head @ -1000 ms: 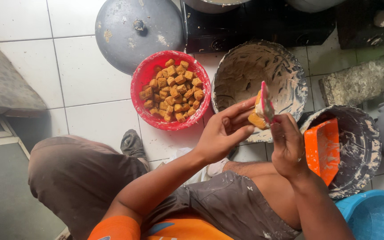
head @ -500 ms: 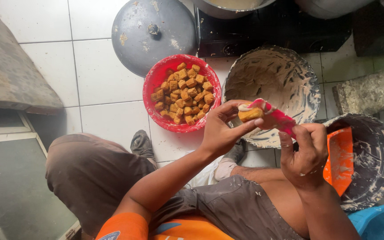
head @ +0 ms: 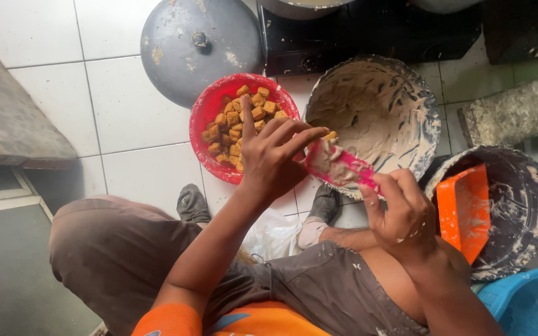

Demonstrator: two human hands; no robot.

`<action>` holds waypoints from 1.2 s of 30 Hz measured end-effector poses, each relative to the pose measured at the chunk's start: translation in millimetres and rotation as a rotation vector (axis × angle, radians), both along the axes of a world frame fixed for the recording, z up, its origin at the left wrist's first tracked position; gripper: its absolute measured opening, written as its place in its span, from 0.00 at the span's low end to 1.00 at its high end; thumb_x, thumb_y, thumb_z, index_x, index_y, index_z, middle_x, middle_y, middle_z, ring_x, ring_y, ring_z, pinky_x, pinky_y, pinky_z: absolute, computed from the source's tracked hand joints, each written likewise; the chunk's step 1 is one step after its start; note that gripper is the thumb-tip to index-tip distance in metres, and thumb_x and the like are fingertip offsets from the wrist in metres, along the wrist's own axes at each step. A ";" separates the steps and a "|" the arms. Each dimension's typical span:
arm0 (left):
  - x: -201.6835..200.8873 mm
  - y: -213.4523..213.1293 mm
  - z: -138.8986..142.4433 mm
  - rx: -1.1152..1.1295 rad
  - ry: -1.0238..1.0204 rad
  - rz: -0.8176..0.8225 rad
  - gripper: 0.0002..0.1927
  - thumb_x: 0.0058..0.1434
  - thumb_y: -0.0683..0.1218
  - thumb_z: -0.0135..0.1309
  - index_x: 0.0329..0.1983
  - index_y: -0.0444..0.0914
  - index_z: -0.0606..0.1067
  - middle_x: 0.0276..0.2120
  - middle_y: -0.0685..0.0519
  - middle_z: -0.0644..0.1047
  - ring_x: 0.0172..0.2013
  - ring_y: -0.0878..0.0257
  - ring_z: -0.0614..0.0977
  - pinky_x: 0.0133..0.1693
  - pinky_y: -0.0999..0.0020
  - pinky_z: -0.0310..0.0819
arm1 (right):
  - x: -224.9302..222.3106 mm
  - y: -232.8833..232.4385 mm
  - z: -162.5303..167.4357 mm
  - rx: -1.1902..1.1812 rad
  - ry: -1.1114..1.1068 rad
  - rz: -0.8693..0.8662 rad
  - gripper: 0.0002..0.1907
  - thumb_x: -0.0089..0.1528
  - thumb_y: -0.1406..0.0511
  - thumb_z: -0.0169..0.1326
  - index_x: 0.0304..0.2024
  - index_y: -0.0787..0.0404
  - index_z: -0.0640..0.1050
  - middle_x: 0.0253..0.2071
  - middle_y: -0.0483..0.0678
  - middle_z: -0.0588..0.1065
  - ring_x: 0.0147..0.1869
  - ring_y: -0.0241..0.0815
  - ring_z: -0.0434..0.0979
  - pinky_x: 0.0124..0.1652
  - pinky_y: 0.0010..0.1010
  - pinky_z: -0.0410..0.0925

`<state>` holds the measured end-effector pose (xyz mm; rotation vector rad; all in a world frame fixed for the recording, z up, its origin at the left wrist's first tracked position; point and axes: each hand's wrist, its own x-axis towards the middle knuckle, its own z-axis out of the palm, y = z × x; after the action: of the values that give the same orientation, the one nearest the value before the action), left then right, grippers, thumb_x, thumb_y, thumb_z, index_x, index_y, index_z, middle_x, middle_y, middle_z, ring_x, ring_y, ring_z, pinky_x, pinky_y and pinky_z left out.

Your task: The person sits on the floor and coats fried tofu cubes with batter, holding each piece in one hand and spreading batter over it with a spatula, then drops the coated pieces into a pot of hot oil on the stove to fry. They take pieces one at a time from a red basin of tofu.

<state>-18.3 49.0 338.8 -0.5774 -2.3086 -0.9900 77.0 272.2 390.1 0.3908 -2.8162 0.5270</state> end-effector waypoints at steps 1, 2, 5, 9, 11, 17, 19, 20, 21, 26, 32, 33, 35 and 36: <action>1.1 0.4 1.9 0.074 -0.030 -0.030 0.17 0.51 0.46 0.71 0.44 0.54 0.84 0.36 0.65 0.81 0.42 0.68 0.82 0.74 0.30 0.39 | -2.1 1.5 1.6 -0.012 -0.023 -0.019 0.11 0.69 0.63 0.56 0.45 0.67 0.77 0.38 0.55 0.71 0.38 0.53 0.74 0.37 0.39 0.68; 1.3 0.1 4.0 0.148 -0.056 -0.054 0.17 0.50 0.47 0.71 0.44 0.53 0.83 0.37 0.64 0.81 0.42 0.68 0.82 0.74 0.30 0.40 | -3.9 2.8 2.6 -0.105 -0.130 -0.066 0.11 0.69 0.63 0.55 0.44 0.67 0.77 0.36 0.53 0.72 0.35 0.49 0.73 0.35 0.37 0.67; 1.1 -2.1 9.0 0.272 -0.103 -0.114 0.18 0.48 0.48 0.71 0.43 0.51 0.83 0.38 0.62 0.81 0.43 0.65 0.82 0.73 0.29 0.40 | -7.3 7.6 0.7 -0.370 -0.377 -0.102 0.12 0.69 0.62 0.51 0.41 0.66 0.78 0.34 0.50 0.73 0.31 0.40 0.71 0.33 0.30 0.65; 2.3 0.6 -1.0 0.398 -0.150 -0.148 0.15 0.49 0.47 0.70 0.41 0.49 0.83 0.39 0.60 0.81 0.43 0.65 0.83 0.74 0.29 0.40 | -9.2 18.7 -9.1 -0.531 -0.556 -0.133 0.17 0.71 0.59 0.46 0.39 0.64 0.80 0.32 0.47 0.73 0.34 0.35 0.68 0.37 0.27 0.64; 1.5 5.7 -21.6 0.458 -0.152 -0.151 0.13 0.50 0.46 0.70 0.40 0.45 0.82 0.40 0.58 0.82 0.45 0.64 0.84 0.75 0.35 0.41 | -10.0 24.3 -13.2 -0.512 -0.553 -0.141 0.19 0.72 0.57 0.45 0.39 0.64 0.80 0.32 0.45 0.73 0.35 0.33 0.68 0.38 0.26 0.64; -17.3 53.6 -166.6 1.079 -0.896 -0.152 0.10 0.64 0.47 0.59 0.44 0.38 0.77 0.37 0.58 0.78 0.39 0.69 0.77 0.45 0.73 0.69 | -2.7 28.6 -9.6 -0.588 -0.557 -0.279 0.19 0.72 0.56 0.45 0.39 0.61 0.80 0.24 0.40 0.63 0.29 0.30 0.59 0.30 0.24 0.57; -17.3 66.9 -220.6 1.345 -1.163 -0.014 0.10 0.69 0.47 0.55 0.44 0.35 0.78 0.34 0.58 0.75 0.36 0.67 0.73 0.43 0.70 0.67 | -1.8 28.1 -6.4 -0.675 -0.540 -0.280 0.18 0.72 0.56 0.45 0.40 0.61 0.80 0.23 0.38 0.60 0.28 0.29 0.57 0.29 0.23 0.55; -15.5 69.4 -240.5 1.375 -1.199 0.103 0.10 0.68 0.46 0.54 0.45 0.36 0.79 0.34 0.57 0.76 0.36 0.66 0.73 0.41 0.69 0.67 | -2.0 28.3 -5.3 -0.683 -0.530 -0.272 0.18 0.72 0.56 0.45 0.40 0.60 0.79 0.24 0.37 0.61 0.29 0.28 0.58 0.29 0.22 0.55; -17.8 72.1 -252.7 1.405 -1.231 0.219 0.10 0.66 0.46 0.52 0.45 0.36 0.79 0.35 0.56 0.77 0.36 0.65 0.73 0.40 0.68 0.66 | -2.2 28.8 -4.7 -0.689 -0.520 -0.264 0.18 0.72 0.56 0.44 0.40 0.60 0.79 0.24 0.37 0.62 0.29 0.28 0.59 0.29 0.22 0.56; -160.8 84.2 -189.3 1.344 -0.863 -0.402 0.34 0.68 0.54 0.56 0.72 0.31 0.68 0.63 0.45 0.74 0.60 0.58 0.73 0.63 0.62 0.62 | -4.1 34.0 -9.9 -0.755 -0.529 -0.259 0.17 0.72 0.57 0.44 0.41 0.61 0.78 0.24 0.36 0.60 0.28 0.27 0.56 0.29 0.21 0.53; -221.4 67.1 -93.4 1.117 -0.618 -0.480 0.36 0.69 0.53 0.55 0.78 0.41 0.59 0.75 0.44 0.62 0.74 0.53 0.64 0.71 0.54 0.56 | -8.6 42.4 -9.5 -0.906 -0.533 -0.227 0.16 0.73 0.59 0.43 0.43 0.63 0.77 0.24 0.35 0.58 0.28 0.26 0.53 0.28 0.21 0.52; -210.6 62.6 -100.3 1.070 -0.548 -0.524 0.33 0.73 0.51 0.56 0.78 0.40 0.61 0.76 0.43 0.63 0.76 0.53 0.64 0.74 0.57 0.55 | -8.5 44.6 -7.7 -0.936 -0.531 -0.220 0.17 0.73 0.59 0.42 0.43 0.64 0.77 0.25 0.35 0.58 0.28 0.26 0.53 0.28 0.21 0.52; -182.7 53.2 -133.2 1.002 -0.636 -0.468 0.27 0.72 0.46 0.55 0.72 0.39 0.65 0.71 0.45 0.68 0.72 0.54 0.67 0.70 0.64 0.59 | -6.7 48.2 -6.2 -0.974 -0.520 -0.220 0.17 0.73 0.59 0.43 0.45 0.65 0.77 0.25 0.35 0.58 0.28 0.26 0.53 0.28 0.21 0.51; -164.2 46.8 -157.2 0.842 -0.740 -0.323 0.27 0.69 0.47 0.55 0.70 0.41 0.68 0.67 0.46 0.72 0.67 0.56 0.73 0.67 0.64 0.64 | -5.3 52.1 -5.5 -0.978 -0.511 -0.226 0.16 0.73 0.59 0.44 0.47 0.65 0.77 0.24 0.36 0.58 0.28 0.27 0.52 0.28 0.21 0.51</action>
<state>-182.6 95.8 181.6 -0.2299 -2.0488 -2.4730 71.7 324.3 384.6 -0.2972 -2.5191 2.0087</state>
